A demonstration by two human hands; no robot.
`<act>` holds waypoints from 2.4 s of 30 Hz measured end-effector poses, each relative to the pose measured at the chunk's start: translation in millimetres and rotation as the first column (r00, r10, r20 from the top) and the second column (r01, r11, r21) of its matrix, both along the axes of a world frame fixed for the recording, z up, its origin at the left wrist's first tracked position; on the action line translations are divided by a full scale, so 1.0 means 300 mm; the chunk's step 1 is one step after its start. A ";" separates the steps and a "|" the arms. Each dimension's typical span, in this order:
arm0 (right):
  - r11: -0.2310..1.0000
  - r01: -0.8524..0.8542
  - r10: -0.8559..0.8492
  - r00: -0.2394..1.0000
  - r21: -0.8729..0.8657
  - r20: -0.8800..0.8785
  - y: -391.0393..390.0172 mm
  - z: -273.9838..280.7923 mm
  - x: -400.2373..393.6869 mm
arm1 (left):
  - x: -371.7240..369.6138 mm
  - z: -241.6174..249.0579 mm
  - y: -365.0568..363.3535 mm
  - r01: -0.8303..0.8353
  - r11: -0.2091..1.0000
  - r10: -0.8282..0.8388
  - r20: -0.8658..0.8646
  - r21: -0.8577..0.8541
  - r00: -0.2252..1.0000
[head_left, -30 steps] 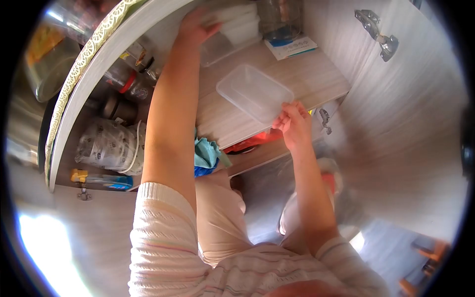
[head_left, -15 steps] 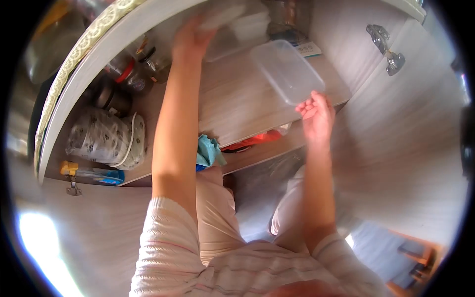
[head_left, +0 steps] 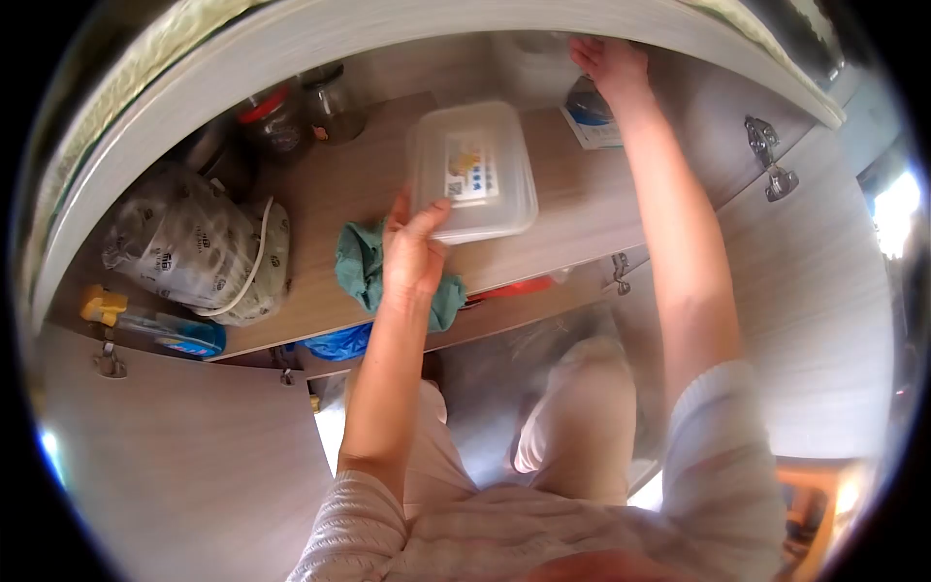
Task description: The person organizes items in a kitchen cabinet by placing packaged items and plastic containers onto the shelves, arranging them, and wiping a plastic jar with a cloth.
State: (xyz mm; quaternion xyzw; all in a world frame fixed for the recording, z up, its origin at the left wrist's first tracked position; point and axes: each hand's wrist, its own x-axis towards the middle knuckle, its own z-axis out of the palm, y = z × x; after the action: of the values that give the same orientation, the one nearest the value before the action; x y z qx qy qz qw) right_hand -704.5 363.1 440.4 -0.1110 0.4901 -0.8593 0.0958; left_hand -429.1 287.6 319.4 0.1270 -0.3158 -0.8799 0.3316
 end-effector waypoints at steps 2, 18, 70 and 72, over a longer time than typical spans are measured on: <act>0.999 0.010 -0.011 1.000 0.041 0.009 -0.047 0.001 -0.022 | 0.012 0.003 0.005 0.027 0.999 -0.026 -0.013 0.031 1.000; 0.280 0.681 0.149 0.666 0.677 -0.731 -0.029 -0.007 -0.104 | 0.009 0.028 -0.005 0.070 0.996 -0.067 -0.060 0.053 0.996; 0.812 -0.049 0.450 0.686 0.581 -0.572 0.149 -0.343 0.434 | -0.080 -0.023 0.010 0.077 0.610 0.322 0.335 -0.788 0.885; 0.807 -0.086 0.456 0.718 0.584 -0.526 0.158 -0.343 0.426 | -0.073 -0.013 0.018 0.118 0.604 0.324 0.378 -0.788 0.867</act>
State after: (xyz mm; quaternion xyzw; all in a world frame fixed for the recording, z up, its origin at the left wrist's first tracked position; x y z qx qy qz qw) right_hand -576.8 410.4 337.5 -0.4422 0.6824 -0.5767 0.0781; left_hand -450.9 292.9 315.6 0.2021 -0.7350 -0.5656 0.3147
